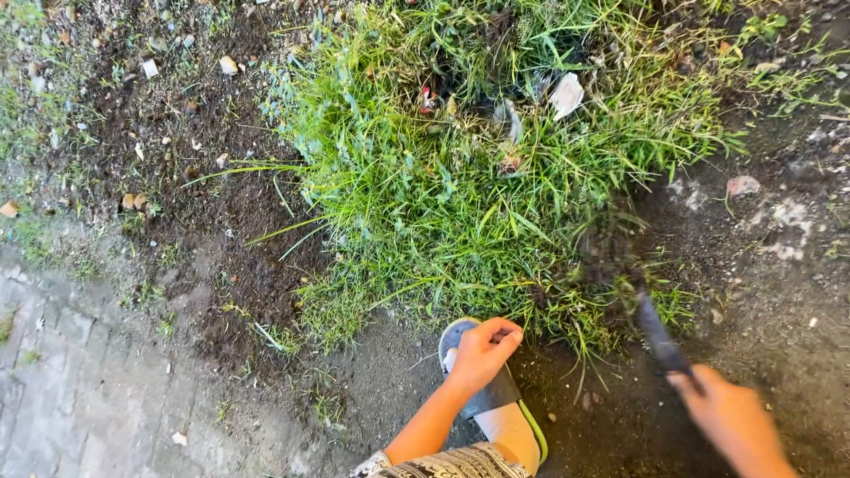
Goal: Cutting and pulling weeds from a patch of ground using a sickle and scissors.
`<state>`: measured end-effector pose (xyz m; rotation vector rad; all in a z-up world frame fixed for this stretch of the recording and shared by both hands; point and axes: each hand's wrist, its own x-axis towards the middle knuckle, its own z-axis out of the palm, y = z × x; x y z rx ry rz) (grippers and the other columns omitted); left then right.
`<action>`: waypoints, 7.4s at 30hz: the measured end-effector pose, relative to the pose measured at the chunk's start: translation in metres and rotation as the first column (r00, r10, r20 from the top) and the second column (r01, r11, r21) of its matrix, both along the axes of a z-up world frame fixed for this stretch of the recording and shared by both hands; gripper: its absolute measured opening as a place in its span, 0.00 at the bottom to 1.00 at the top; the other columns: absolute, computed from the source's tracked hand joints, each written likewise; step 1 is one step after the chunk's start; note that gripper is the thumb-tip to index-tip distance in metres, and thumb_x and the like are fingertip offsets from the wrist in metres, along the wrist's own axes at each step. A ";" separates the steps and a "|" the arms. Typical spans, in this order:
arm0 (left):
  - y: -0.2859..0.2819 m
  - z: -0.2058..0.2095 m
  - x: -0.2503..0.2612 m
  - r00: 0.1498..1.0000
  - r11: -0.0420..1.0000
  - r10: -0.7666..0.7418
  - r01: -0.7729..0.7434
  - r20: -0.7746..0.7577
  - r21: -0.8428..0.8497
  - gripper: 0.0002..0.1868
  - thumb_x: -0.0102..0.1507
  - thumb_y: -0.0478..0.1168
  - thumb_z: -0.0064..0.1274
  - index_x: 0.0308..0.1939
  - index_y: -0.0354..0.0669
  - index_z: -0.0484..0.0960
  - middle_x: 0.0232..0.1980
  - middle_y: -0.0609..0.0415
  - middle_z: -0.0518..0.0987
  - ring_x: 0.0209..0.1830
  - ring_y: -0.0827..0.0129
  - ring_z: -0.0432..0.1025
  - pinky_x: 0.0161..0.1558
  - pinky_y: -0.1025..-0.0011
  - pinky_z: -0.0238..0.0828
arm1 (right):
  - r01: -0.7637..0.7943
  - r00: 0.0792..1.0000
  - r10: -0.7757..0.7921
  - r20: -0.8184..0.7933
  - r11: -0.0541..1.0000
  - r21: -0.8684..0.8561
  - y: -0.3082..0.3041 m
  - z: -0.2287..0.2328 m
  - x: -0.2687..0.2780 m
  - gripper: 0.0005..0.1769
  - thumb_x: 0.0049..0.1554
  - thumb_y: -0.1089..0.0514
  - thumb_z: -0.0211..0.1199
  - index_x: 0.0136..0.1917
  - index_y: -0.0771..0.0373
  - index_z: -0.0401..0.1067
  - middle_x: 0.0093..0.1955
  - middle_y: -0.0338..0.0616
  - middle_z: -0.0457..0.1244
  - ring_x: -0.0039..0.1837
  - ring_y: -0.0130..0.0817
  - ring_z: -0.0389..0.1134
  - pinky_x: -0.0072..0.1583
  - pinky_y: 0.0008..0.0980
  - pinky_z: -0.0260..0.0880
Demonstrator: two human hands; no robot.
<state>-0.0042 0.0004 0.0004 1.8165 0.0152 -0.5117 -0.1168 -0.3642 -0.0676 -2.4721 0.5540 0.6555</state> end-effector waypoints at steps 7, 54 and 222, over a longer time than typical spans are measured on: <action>0.002 0.004 -0.007 1.000 0.998 0.004 -0.005 0.022 0.057 0.12 0.66 0.42 0.57 0.48 0.36 0.84 0.39 0.55 0.83 0.38 0.77 0.75 0.43 0.75 0.74 | 0.328 0.899 -0.300 0.319 0.944 -0.035 -0.012 -0.025 0.042 0.29 0.73 0.38 0.54 0.45 0.67 0.68 0.33 0.54 0.65 0.36 0.53 0.70 0.42 0.51 0.72; 0.002 0.000 -0.002 1.000 1.000 0.013 -0.012 -0.009 0.026 0.12 0.65 0.43 0.57 0.47 0.37 0.83 0.39 0.57 0.83 0.39 0.78 0.75 0.44 0.76 0.74 | -0.150 0.980 0.126 -0.155 0.976 -0.156 -0.010 0.028 0.046 0.22 0.60 0.33 0.53 0.51 0.49 0.73 0.31 0.44 0.67 0.33 0.42 0.72 0.40 0.43 0.78; 0.031 -0.021 -0.004 0.998 0.999 0.046 -0.047 0.030 0.022 0.12 0.65 0.44 0.57 0.45 0.37 0.85 0.39 0.52 0.84 0.38 0.72 0.79 0.45 0.72 0.76 | -0.674 0.733 0.646 -0.213 0.645 -0.360 -0.138 -0.160 0.073 0.55 0.36 0.28 0.78 0.73 0.28 0.57 0.83 0.53 0.43 0.69 0.48 0.59 0.67 0.40 0.66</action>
